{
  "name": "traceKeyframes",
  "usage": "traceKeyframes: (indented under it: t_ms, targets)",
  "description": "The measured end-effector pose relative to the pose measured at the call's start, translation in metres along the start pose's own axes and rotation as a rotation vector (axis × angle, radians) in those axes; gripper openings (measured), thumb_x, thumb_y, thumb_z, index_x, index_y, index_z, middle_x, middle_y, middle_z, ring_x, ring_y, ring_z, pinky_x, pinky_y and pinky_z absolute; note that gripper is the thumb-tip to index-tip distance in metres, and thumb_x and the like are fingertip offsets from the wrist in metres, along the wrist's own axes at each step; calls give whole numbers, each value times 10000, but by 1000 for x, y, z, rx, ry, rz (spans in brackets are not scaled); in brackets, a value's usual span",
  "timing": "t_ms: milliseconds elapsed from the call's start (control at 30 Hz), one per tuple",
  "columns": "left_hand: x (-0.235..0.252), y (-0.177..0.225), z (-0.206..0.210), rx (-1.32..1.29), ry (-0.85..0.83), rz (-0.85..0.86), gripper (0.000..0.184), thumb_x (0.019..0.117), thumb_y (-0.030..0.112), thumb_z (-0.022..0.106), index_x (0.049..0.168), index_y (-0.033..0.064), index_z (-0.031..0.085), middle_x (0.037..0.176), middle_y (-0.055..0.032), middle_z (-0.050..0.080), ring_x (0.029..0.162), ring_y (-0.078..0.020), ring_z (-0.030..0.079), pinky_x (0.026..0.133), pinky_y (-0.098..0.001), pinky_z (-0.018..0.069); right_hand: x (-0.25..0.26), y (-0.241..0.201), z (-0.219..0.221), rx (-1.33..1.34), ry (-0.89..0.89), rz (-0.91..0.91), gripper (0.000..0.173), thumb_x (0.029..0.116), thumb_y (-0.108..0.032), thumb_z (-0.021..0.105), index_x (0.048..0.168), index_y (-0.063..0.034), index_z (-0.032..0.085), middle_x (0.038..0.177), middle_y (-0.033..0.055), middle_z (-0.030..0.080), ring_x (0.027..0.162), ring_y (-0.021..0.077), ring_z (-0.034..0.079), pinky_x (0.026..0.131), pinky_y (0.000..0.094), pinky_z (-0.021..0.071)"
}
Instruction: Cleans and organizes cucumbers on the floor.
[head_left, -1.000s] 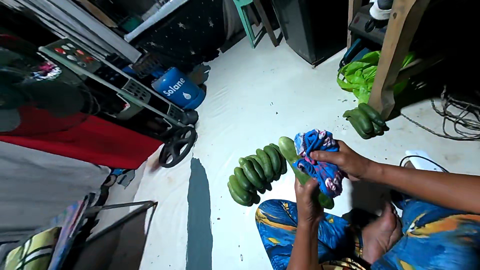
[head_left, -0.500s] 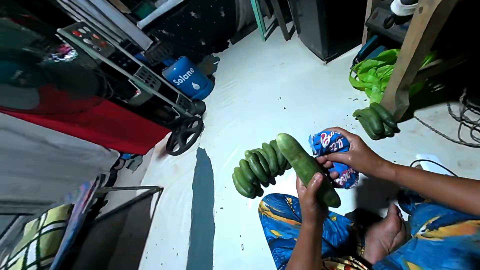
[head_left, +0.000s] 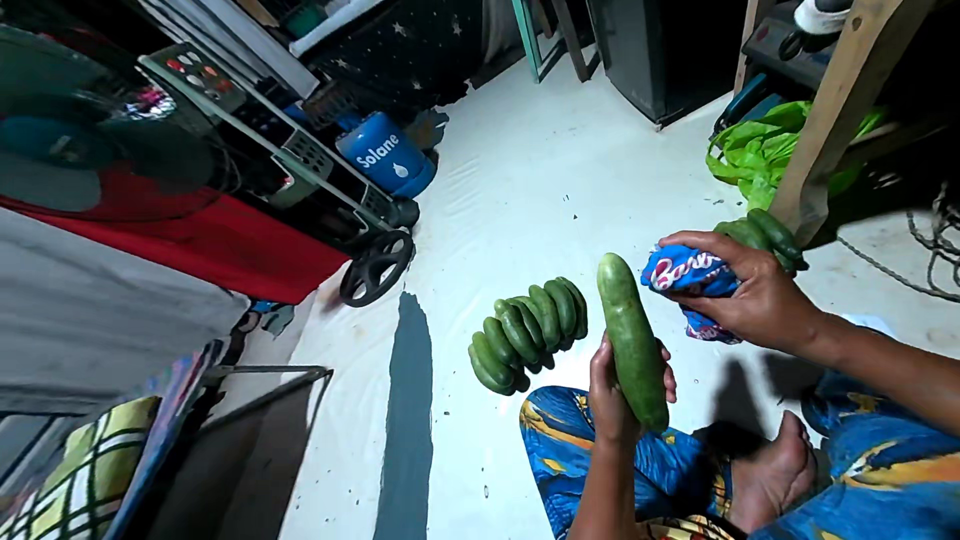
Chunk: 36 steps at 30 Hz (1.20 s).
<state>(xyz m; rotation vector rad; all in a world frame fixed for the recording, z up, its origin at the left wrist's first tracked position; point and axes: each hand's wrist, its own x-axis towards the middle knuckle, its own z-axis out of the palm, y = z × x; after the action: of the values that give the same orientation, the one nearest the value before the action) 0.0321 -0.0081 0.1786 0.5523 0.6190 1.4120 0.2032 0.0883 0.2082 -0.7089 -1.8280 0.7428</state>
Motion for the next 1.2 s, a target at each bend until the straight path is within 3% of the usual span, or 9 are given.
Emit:
traceKeyframes:
  t_ms: [67,167,233,300,400,600,800,1033,1200]
  targets:
    - [-1,-2,0,11,-27,35,402,1034,406,419,1126,22,490,835,-125,673,566,-173,658,489,-265,561,-1,-2,2,-142,21,-80,550,850,-229,769,1362,-79,636,1107,104,677,996,156,670,861,325,574]
    - [-1,-4,-2,51,-38,65,568,983,442,596,1348,83,352,858,-98,661,584,-161,659,501,-255,566,-7,0,11,-240,-24,-235,548,832,-299,783,1330,-102,670,1062,125,672,950,225,672,789,381,587]
    - [-2,-5,-1,129,62,136,482,1011,375,508,1379,119,329,838,-35,686,587,-98,662,506,-225,560,-14,-2,20,-308,-97,-408,491,848,-394,756,1273,-151,711,1046,164,678,917,281,680,729,402,588]
    - [-1,-4,-2,338,194,266,454,1042,316,358,1428,76,347,993,58,665,788,24,654,694,-166,561,-19,-8,29,-370,-190,-568,430,939,-462,652,1285,-209,698,1033,190,683,872,320,681,679,416,565]
    - [2,-2,-7,565,239,380,515,1086,247,230,1508,-45,272,1269,-24,576,1087,24,588,961,-189,494,-20,-13,37,-433,-217,-686,281,1005,-294,556,1223,-202,708,946,184,679,749,316,658,571,395,508]
    - [-2,-5,2,594,114,311,681,1075,439,377,1507,-70,242,880,-34,676,579,-72,626,492,-227,552,2,-1,11,-423,0,-471,330,875,-233,691,1185,-136,754,1040,209,691,903,341,695,721,439,587]
    - [-9,-5,8,665,20,359,854,1003,576,497,1510,-76,279,986,-32,690,633,-61,647,510,-228,563,7,-14,-12,-480,166,-333,430,845,-231,743,1247,-81,715,1060,224,649,911,337,659,730,427,558]
    - [-4,4,3,641,188,419,512,1058,197,310,1492,-74,284,1091,51,653,813,36,644,697,-172,565,-10,-19,22,-433,-167,-639,265,962,-260,591,1174,-208,741,972,174,693,752,295,656,575,380,507]
    - [-8,11,4,293,37,85,436,1077,382,266,1319,55,422,815,-58,688,519,-97,624,454,-213,535,0,-11,14,-391,-62,-576,269,925,-244,649,1153,-157,760,1005,166,702,866,293,689,692,389,571]
